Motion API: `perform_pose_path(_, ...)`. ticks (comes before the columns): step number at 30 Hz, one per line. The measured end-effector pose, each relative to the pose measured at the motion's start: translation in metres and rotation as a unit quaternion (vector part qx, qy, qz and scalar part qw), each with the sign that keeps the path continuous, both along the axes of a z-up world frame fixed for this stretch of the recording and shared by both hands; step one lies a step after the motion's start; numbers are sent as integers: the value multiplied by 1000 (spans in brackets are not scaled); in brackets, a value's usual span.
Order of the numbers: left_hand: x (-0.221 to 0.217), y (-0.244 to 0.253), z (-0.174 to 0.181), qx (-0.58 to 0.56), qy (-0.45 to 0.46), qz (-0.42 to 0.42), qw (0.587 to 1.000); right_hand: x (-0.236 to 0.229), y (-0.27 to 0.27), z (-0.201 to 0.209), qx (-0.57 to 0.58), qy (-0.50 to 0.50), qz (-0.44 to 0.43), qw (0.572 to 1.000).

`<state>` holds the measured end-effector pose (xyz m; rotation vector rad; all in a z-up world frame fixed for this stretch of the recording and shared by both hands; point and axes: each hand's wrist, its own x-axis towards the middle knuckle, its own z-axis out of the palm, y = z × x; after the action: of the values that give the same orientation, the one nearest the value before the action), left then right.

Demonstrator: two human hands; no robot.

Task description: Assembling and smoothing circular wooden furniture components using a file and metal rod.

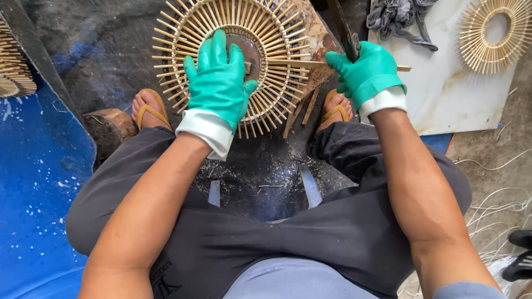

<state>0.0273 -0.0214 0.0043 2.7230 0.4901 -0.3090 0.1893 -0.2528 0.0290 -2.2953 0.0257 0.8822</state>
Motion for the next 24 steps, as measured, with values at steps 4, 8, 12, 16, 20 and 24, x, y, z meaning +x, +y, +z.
perform_pose_path(4,0,5,-6,1,-10,-19,1000,3,-3,7,-8,-7,12,1000)
perform_pose_path(8,5,0,9,5,21,-11,1000,-8,-11,64,146,20,-46,988)
perform_pose_path(12,8,0,9,13,12,15,1000,-44,-21,121,484,-16,3,875)
perform_pose_path(16,6,0,0,17,17,-1,1000,-69,-21,113,436,48,40,898)
perform_pose_path(20,1,-1,-12,23,-7,-11,1000,-90,-10,102,438,-20,13,899)
perform_pose_path(24,3,1,-13,14,-1,-14,1000,-88,-10,76,324,-39,16,945)
